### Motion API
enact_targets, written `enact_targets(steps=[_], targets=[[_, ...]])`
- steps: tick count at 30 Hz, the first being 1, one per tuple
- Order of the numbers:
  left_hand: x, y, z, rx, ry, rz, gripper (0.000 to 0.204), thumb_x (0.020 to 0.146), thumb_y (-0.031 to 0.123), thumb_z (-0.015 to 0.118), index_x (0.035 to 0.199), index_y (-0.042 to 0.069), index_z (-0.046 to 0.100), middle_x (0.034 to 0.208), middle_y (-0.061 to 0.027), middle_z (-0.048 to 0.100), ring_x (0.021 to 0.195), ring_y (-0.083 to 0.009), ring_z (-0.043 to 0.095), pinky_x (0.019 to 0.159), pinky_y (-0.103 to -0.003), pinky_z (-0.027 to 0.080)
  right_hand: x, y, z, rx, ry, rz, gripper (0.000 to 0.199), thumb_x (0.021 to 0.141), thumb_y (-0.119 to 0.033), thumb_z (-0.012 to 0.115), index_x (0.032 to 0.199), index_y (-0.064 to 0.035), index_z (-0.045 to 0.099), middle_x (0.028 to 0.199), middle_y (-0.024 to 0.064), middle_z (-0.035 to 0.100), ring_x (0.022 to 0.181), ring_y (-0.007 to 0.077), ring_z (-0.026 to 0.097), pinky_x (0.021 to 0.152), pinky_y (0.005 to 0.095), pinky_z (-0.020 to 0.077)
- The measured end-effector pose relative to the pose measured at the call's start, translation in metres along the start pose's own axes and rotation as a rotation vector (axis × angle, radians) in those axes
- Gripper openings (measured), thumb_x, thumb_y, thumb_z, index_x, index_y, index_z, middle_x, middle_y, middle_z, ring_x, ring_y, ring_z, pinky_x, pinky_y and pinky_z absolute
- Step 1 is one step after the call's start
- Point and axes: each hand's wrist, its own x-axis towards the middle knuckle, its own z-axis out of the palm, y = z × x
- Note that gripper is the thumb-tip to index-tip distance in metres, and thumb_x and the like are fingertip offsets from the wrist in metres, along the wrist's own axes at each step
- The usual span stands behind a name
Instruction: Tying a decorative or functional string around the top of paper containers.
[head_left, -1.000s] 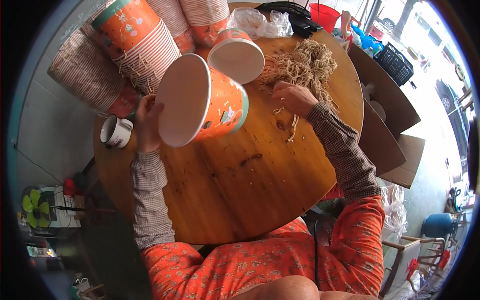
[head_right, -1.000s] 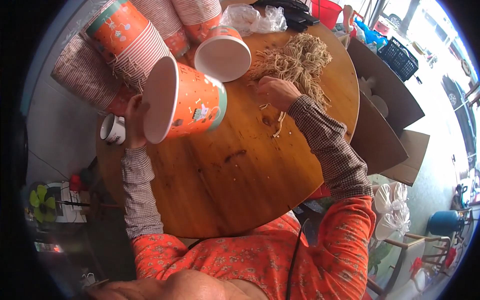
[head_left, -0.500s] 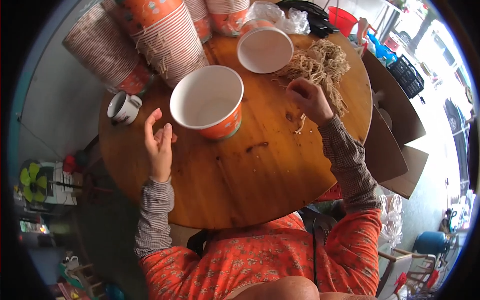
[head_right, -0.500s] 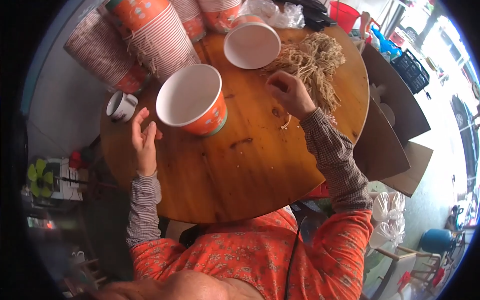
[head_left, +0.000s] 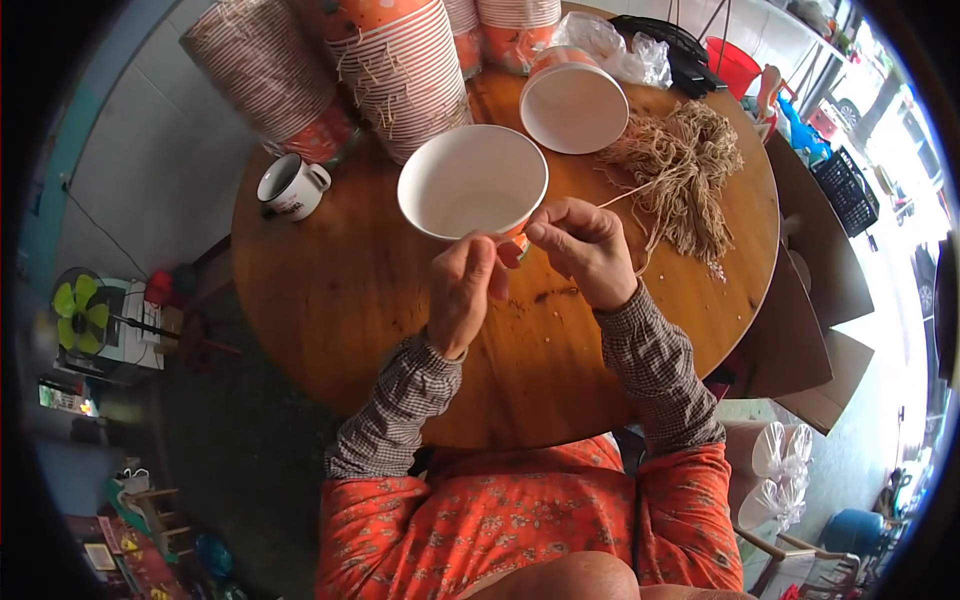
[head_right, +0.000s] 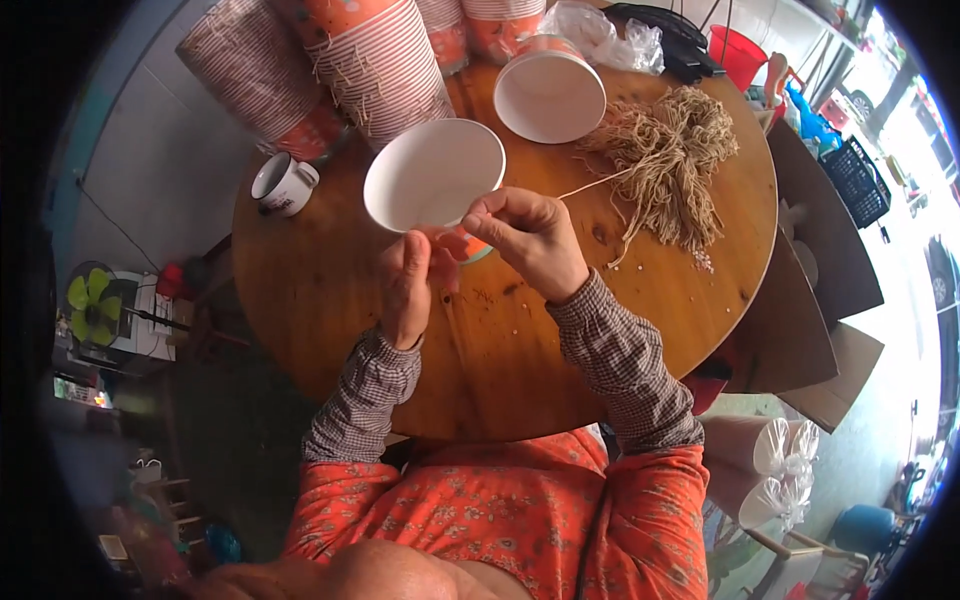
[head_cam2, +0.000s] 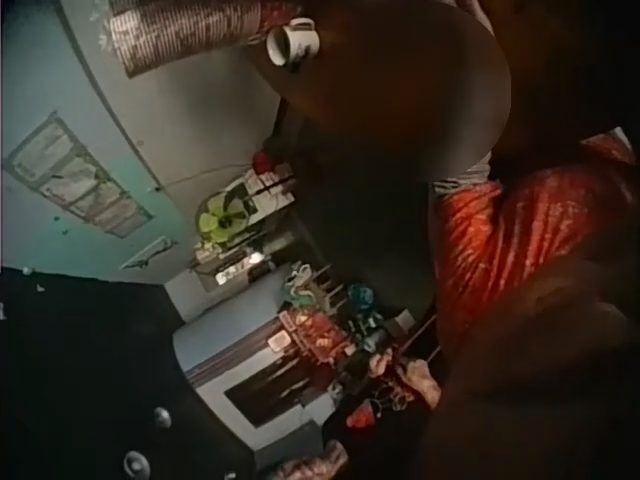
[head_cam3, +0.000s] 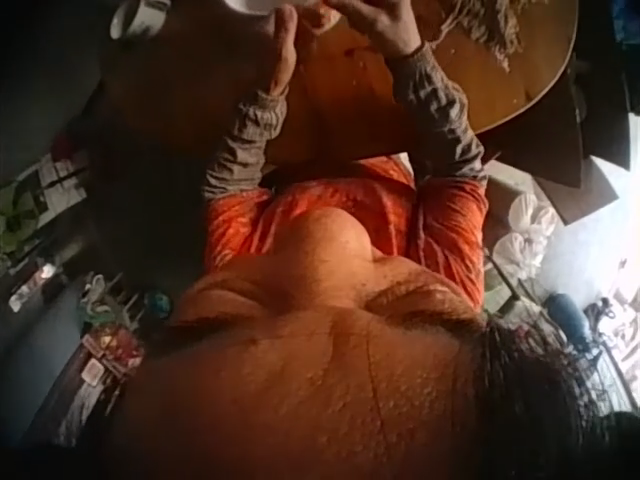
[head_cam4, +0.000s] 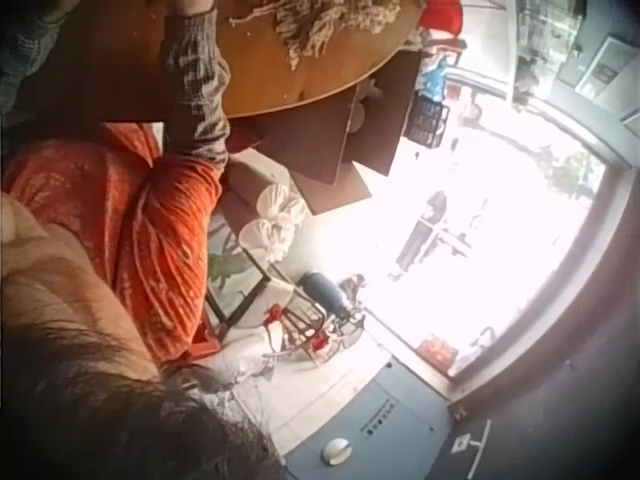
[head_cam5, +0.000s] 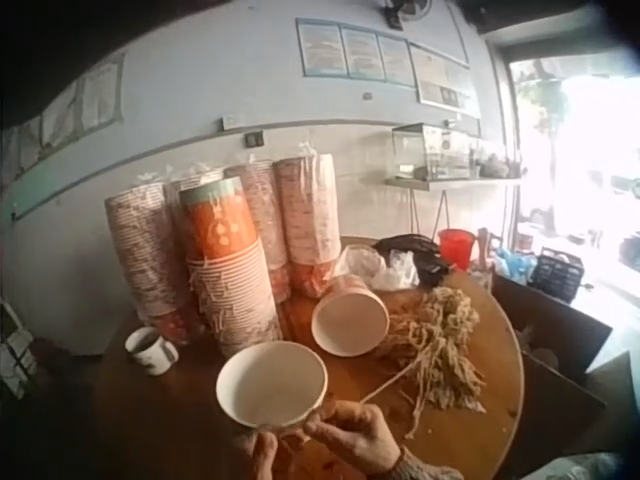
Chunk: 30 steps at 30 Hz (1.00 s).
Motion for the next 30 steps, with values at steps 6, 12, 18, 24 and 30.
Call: enact_targets(steps=[6, 12, 18, 24, 30], targets=[[-0.004, -0.010, 0.001, 0.084, 0.084, 0.045, 0.029, 0.101, 0.024, 0.048, 0.090, 0.001, 0.060, 0.071, 0.0002, 0.055, 0.059, -0.0051, 0.047, 0.053, -0.022, 0.039, -0.003, 0.016, 0.009, -0.123, -0.042, -0.071, 0.011, 0.090, -0.008, 0.066, 0.095, 0.0017, 0.065, 0.082, -0.0011, 0.065, 0.073, 0.0038, 0.058, 0.067, 0.0198, 0.0489], [-0.011, -0.017, -0.004, 0.472, 0.086, 0.344, 0.005, 0.092, 0.003, 0.056, 0.091, 0.001, 0.052, 0.085, -0.0109, 0.054, 0.074, -0.0248, 0.054, 0.066, -0.032, 0.046, -0.018, 0.025, 0.003, -0.412, -0.025, 0.037, 0.016, 0.084, -0.009, 0.073, 0.098, -0.0035, 0.067, 0.065, -0.0078, 0.053, 0.059, -0.0015, 0.041, 0.053, 0.0169, 0.0346], [-0.021, -0.013, 0.002, 0.678, 0.126, 0.425, 0.009, 0.088, -0.002, 0.060, 0.094, 0.001, 0.055, 0.088, -0.0116, 0.057, 0.081, -0.0275, 0.059, 0.072, -0.034, 0.049, -0.026, 0.026, 0.005, -0.379, 0.007, 0.028, 0.012, 0.086, -0.009, 0.071, 0.095, -0.0017, 0.067, 0.064, -0.0083, 0.052, 0.058, -0.0019, 0.039, 0.051, 0.0175, 0.0338], [-0.025, -0.001, -0.008, 0.780, 0.085, 0.535, 0.012, 0.086, -0.004, 0.062, 0.096, 0.000, 0.057, 0.091, -0.0124, 0.059, 0.083, -0.0279, 0.060, 0.073, -0.034, 0.050, -0.027, 0.021, -0.002, 0.399, 0.111, 0.222, 0.009, 0.092, -0.011, 0.057, 0.092, -0.0056, 0.065, 0.061, -0.0045, 0.051, 0.051, 0.0030, 0.043, 0.045, 0.0185, 0.0317], [-0.002, 0.022, -0.041, 0.977, 0.079, 0.558, 0.019, 0.082, 0.003, 0.068, 0.099, 0.002, 0.062, 0.099, -0.0127, 0.063, 0.091, -0.0315, 0.060, 0.081, -0.038, 0.048, -0.017, 0.018, -0.025, 0.501, 0.268, 0.120, 0.009, 0.095, -0.016, 0.057, 0.093, -0.0068, 0.059, 0.067, -0.0014, 0.053, 0.051, 0.0071, 0.047, 0.046, 0.0226, 0.0409]])
